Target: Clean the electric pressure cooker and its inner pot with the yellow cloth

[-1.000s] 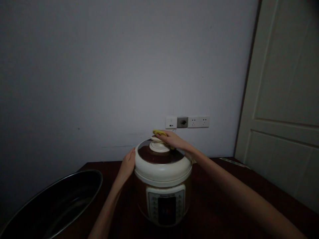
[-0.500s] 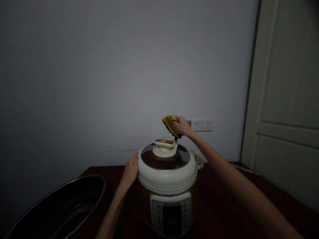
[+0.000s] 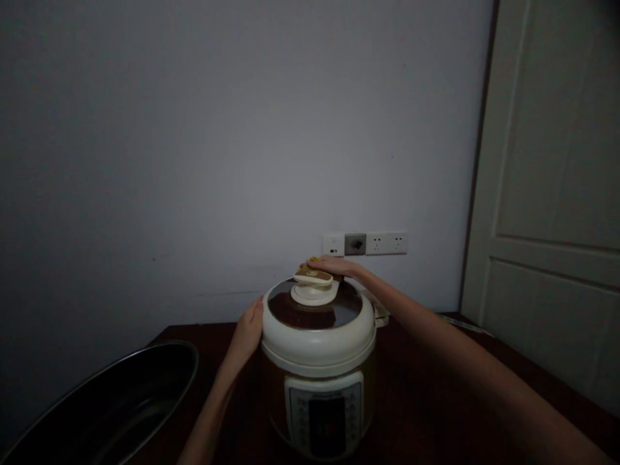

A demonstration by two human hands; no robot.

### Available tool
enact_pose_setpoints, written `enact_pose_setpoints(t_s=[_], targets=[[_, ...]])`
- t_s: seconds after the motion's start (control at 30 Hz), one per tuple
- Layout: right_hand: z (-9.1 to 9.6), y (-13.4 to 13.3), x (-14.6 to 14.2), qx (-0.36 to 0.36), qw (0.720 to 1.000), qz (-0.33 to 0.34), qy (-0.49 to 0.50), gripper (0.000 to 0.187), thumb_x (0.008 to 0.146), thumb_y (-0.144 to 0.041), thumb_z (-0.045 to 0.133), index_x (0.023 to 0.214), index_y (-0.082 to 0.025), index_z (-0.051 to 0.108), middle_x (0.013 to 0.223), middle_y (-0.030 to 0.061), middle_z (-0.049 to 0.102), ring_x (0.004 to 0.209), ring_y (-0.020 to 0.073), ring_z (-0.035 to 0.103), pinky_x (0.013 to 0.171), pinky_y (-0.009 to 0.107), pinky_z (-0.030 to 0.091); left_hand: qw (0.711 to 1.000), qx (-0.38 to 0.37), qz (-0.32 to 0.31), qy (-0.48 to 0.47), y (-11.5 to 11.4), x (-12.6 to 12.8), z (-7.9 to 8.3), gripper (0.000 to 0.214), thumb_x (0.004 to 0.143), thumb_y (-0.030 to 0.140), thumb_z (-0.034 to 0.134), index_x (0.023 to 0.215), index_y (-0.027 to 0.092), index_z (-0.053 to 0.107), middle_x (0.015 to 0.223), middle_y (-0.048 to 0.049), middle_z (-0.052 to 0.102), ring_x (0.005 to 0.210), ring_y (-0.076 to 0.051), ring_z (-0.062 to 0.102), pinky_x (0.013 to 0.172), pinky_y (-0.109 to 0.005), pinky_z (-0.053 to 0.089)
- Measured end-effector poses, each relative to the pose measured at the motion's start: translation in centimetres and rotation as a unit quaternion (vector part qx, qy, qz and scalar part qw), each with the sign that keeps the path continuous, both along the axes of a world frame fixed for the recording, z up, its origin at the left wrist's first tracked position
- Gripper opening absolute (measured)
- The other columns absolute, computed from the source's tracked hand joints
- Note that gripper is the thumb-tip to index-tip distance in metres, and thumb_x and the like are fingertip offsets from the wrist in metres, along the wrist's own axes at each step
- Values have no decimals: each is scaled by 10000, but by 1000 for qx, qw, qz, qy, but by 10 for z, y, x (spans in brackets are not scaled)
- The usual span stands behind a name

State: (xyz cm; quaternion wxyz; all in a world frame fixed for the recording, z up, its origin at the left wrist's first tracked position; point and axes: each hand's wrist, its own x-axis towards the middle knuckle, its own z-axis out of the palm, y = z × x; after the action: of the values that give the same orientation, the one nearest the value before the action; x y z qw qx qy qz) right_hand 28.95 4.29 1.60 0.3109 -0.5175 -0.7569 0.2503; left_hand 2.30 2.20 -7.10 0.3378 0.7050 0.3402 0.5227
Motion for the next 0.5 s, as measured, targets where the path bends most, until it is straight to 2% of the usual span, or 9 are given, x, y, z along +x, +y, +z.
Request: enact_pose_setpoints(t_s=[0.07, 0.33, 0.5], targets=[[-3, -12, 3, 10, 1000, 0, 5, 450, 868, -529, 452, 899, -142, 679, 846, 52, 691, 704, 138, 579, 678, 261, 470, 1000, 2, -3, 1, -1, 0, 1, 489, 822, 469, 408, 1097, 121, 617, 1193, -127, 629, 1178, -241, 523, 1057, -389, 304], [-17, -75, 25, 29, 998, -37, 47, 553, 840, -628, 420, 823, -131, 661, 749, 58, 650, 624, 131, 527, 569, 243, 435, 1000, 10, -28, 5, 1, -1, 0, 523, 826, 490, 392, 1106, 105, 608, 1163, -128, 639, 1143, -237, 540, 1040, -373, 317], [-22, -126, 31, -27, 992, -11, 119, 499, 822, -600, 474, 795, -137, 657, 730, 47, 643, 583, 116, 525, 537, 229, 422, 1000, 10, -16, -4, 0, 1, 1, 496, 805, 499, 413, 1050, 131, 638, 1111, -111, 666, 1087, -238, 572, 1008, -374, 356]])
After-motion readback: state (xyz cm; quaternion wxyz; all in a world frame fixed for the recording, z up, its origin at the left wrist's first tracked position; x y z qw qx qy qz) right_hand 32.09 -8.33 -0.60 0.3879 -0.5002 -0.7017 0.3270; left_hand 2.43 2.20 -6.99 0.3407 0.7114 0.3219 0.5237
